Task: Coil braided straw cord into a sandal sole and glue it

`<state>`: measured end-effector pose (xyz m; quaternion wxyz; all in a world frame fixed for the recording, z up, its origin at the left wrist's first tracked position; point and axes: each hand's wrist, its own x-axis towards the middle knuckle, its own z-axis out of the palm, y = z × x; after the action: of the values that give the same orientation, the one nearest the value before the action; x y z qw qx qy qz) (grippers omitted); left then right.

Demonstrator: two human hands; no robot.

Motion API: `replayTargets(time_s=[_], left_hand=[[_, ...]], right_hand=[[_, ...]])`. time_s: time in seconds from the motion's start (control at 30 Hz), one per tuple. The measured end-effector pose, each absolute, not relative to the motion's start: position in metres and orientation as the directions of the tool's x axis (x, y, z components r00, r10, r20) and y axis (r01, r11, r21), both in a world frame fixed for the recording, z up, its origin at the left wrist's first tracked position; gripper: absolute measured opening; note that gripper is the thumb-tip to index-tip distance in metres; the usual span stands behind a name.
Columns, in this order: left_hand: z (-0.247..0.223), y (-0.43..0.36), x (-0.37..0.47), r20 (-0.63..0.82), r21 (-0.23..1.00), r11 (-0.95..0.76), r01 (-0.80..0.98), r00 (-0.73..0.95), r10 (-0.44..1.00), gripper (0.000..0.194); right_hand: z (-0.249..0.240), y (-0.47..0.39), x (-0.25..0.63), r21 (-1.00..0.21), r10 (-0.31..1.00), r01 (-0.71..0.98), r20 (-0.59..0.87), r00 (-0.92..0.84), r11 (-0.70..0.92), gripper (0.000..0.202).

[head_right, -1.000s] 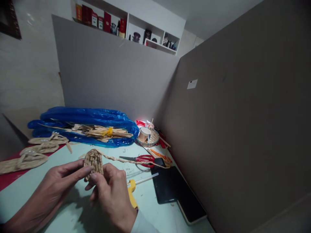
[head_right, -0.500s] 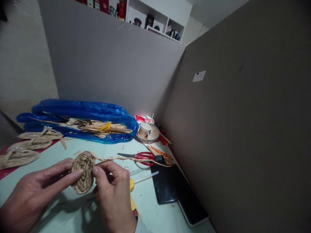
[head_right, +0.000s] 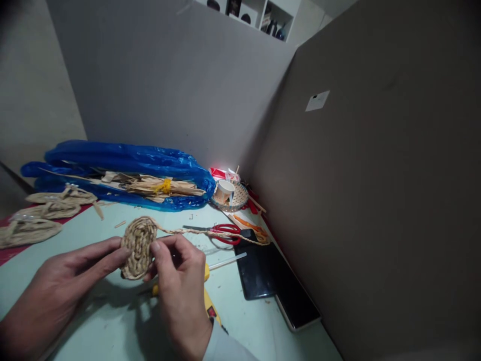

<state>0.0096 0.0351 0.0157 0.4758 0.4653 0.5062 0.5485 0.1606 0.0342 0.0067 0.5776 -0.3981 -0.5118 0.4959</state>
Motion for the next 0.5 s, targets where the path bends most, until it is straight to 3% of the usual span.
replayTargets(time_s=[0.27,0.5], left_hand=[[0.0161,0.0353,0.0086,0.025,0.996,-0.017,0.090,-0.090,0.996,0.031],[0.0201,0.0370,0.0165,-0.009,0.992,0.018,0.128,-0.065,0.998,0.032]], right_hand=[[0.0060,0.0369,0.1597,-0.964,0.976,-0.189,0.204,-0.071,0.188,0.016],[0.0033,0.0420,0.1627,-0.977,0.987,-0.145,0.159,-0.008,0.156,0.018]])
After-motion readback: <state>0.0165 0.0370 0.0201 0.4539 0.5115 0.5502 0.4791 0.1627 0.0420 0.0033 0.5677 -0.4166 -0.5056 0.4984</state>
